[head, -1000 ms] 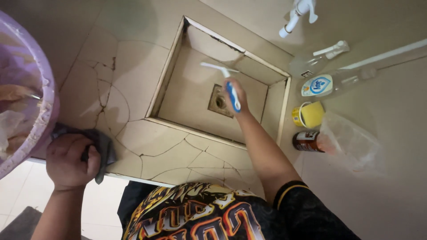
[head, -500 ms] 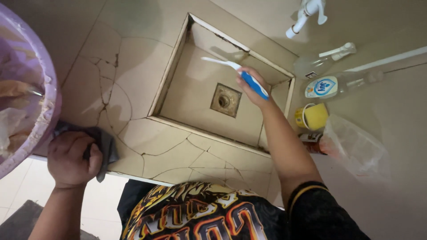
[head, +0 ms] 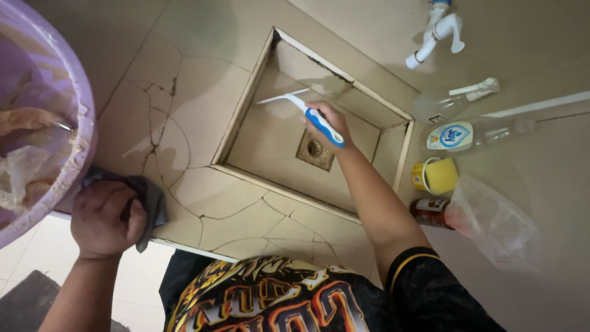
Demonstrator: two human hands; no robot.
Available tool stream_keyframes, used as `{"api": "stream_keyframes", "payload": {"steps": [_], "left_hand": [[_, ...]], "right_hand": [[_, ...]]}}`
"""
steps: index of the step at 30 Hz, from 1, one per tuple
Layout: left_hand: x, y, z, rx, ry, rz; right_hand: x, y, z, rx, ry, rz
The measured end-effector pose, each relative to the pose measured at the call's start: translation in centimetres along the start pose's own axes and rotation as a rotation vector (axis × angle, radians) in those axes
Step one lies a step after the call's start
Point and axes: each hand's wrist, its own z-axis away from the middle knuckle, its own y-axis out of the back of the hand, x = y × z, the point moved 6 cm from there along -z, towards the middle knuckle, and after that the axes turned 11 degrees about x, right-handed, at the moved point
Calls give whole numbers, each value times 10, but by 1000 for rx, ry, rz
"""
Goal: Cleaning the sink and surrounding countertop with a squeegee and cloth.
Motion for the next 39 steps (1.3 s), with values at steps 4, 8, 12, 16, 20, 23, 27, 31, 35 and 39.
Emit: {"api": "stream_keyframes", "payload": {"steps": [4, 8, 12, 16, 20, 23, 27, 31, 35, 39], "left_hand": [[1, 2, 2, 33, -13, -30], [-1, 1, 4, 43, -20, -15], [-3, -2, 7, 68, -50, -32], [-4, -1, 1, 54, -27, -7], [-5, -4, 3, 25, 3, 7], [-6, -4, 7, 56, -8, -29], [-3, -1, 3, 75, -17, -29], [-2, 0, 0, 65, -7, 16], [3, 1, -1, 62, -34, -31], [3, 3, -6, 75, -16, 10]], "right_hand": [[1, 15, 23, -40, -93, -163], [45, 30, 65, -21, -480, -377], [108, 56, 111, 417, -798, -865], [75, 71, 113, 387, -817, -984], [89, 92, 133, 345, -1006, -797], [81, 109, 132, 389, -912, -619], [73, 127, 129, 384, -913, -376], [71, 117, 126, -1, -982, -239], [7, 80, 95, -437, -552, 183], [-35, 58, 75, -684, -427, 768]]}}
